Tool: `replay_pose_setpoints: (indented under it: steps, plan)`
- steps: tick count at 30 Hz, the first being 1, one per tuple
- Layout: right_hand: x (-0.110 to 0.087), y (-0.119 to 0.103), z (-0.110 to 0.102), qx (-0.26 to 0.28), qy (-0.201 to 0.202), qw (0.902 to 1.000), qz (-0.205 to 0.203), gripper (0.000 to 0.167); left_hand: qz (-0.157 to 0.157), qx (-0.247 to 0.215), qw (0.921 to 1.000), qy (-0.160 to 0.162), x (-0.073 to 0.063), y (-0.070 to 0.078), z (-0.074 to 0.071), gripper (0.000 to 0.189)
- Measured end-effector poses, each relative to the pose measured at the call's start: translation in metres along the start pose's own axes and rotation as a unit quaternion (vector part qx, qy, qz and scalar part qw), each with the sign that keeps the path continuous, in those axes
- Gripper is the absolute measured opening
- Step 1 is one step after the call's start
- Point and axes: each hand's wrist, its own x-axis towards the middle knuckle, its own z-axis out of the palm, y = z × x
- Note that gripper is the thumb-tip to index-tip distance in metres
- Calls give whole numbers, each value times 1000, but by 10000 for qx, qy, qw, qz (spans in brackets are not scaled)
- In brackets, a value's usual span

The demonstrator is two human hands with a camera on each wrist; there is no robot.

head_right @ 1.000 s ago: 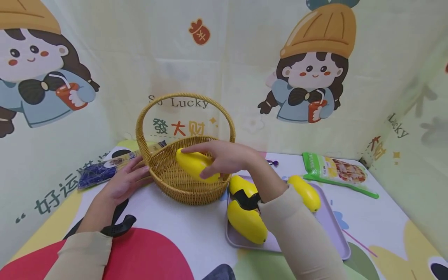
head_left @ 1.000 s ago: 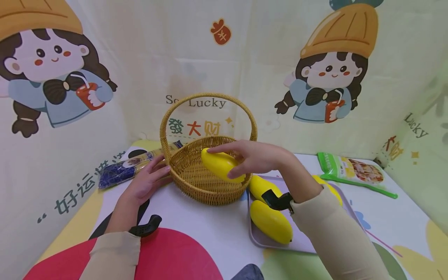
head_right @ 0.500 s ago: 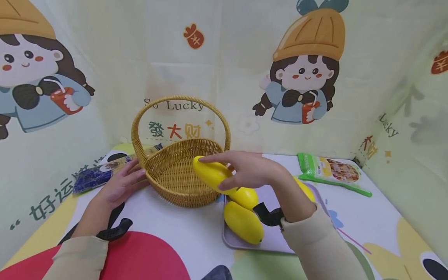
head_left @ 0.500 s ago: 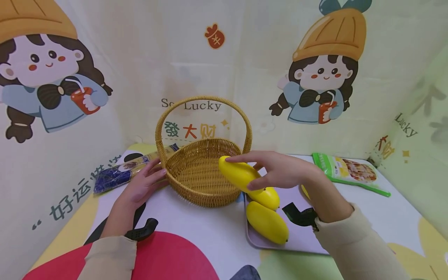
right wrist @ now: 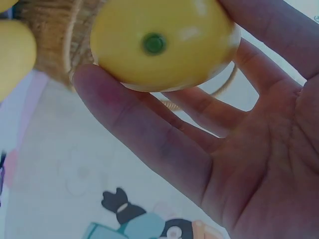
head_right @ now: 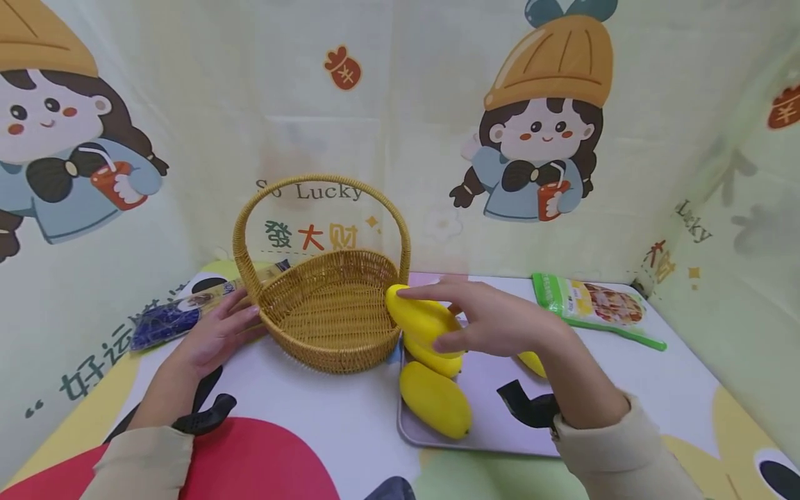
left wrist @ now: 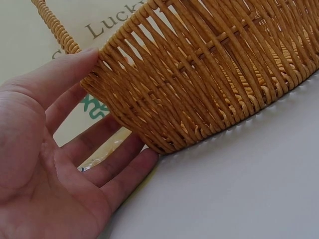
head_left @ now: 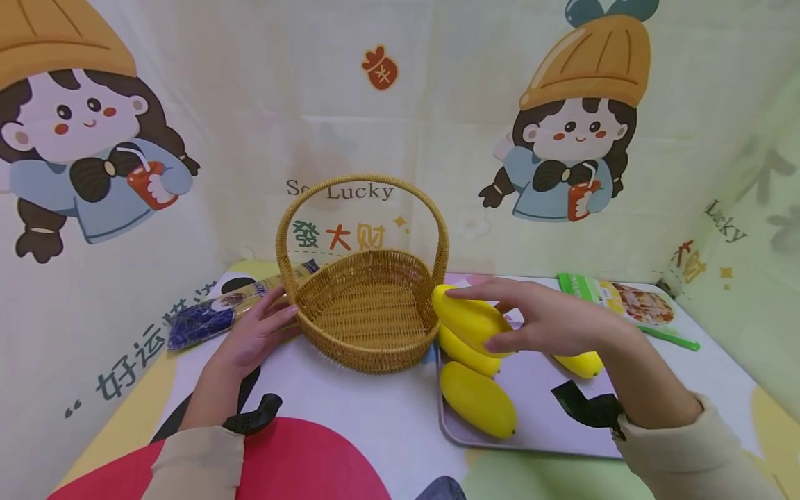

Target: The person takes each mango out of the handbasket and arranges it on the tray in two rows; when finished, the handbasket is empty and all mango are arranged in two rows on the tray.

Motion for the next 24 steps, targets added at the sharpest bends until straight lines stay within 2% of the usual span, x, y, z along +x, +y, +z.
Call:
replay_pose_setpoints:
  steps: [6,13,20,24]
  plan:
    - [-19,8,-1,-28,89,9996,248,64,17,-12,10000,8,0,-1,-1,75]
    - [-39,22,0,-89,252,9995,158,66,18,-67,10000,-5,0,-1,-1,74]
    - [-56,40,6,24,344,9983,469,69,-4,-98,10000,-15,1,0,0,74]
    - [-66,52,9,-217,467,9965,663,72,7,-118,9999,-36,0,0,0,75]
